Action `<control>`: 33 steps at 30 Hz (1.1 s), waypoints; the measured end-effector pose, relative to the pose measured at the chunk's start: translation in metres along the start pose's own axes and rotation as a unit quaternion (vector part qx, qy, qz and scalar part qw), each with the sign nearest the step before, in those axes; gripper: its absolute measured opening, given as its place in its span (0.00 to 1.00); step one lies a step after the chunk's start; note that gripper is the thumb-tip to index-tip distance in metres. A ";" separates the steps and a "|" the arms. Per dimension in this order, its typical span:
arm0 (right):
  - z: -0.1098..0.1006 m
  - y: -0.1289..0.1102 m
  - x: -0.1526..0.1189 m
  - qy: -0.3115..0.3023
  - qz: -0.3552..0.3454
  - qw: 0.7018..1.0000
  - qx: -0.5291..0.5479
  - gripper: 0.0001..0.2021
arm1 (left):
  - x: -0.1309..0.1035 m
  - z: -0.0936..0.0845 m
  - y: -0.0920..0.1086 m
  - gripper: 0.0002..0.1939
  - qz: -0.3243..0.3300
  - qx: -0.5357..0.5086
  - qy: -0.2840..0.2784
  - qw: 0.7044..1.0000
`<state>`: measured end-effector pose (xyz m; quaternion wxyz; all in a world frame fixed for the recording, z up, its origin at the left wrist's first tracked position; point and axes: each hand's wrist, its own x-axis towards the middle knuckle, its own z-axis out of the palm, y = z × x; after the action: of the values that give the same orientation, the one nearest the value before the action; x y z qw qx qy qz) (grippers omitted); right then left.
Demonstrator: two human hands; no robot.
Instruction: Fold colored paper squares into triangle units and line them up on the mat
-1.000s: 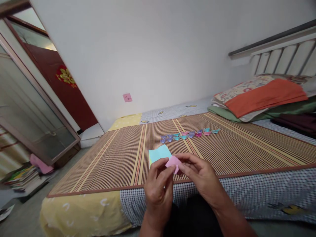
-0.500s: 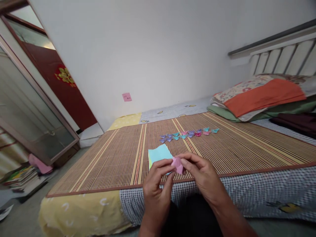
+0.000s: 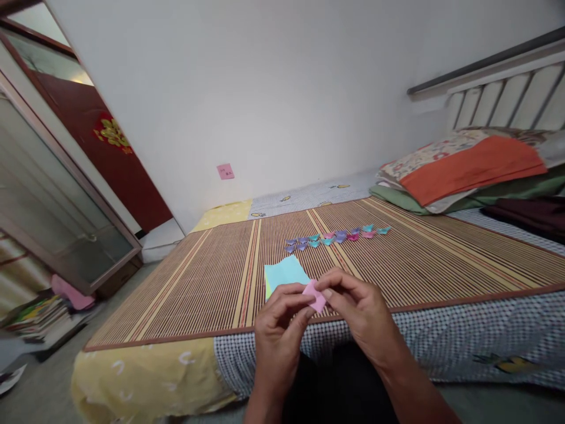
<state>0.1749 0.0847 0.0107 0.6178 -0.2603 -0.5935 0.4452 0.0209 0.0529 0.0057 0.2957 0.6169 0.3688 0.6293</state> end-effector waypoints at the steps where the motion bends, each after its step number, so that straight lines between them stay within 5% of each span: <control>1: -0.001 -0.001 0.000 -0.012 -0.009 1.000 -0.006 0.06 | 0.001 0.000 0.000 0.08 -0.004 -0.011 0.011 1.000; 7: -0.003 -0.003 -0.001 -0.088 -0.024 0.996 0.002 0.06 | 0.004 0.000 0.000 0.03 -0.015 -0.063 0.059 0.996; 17: 0.010 -0.005 -0.003 -0.063 -0.095 0.990 -0.089 0.05 | 0.007 -0.007 0.008 0.03 -0.022 -0.036 0.051 0.998; 25: 0.018 -0.001 -0.005 -0.050 -0.087 0.986 -0.130 0.06 | 0.001 -0.006 0.008 0.07 -0.089 -0.049 0.108 0.989; 28: 0.016 -0.001 -0.004 -0.052 -0.064 0.990 -0.118 0.05 | 0.003 -0.014 0.007 0.14 -0.128 -0.080 0.081 0.985; 33: 0.014 -0.004 -0.005 -0.094 -0.027 0.990 -0.105 0.06 | 0.005 -0.020 0.005 0.07 -0.134 -0.125 0.057 0.982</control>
<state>0.1626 0.0752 0.0139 0.5407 -0.2645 -0.6990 0.3862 0.0007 0.0517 0.0133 0.4302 0.4835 0.3829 0.6592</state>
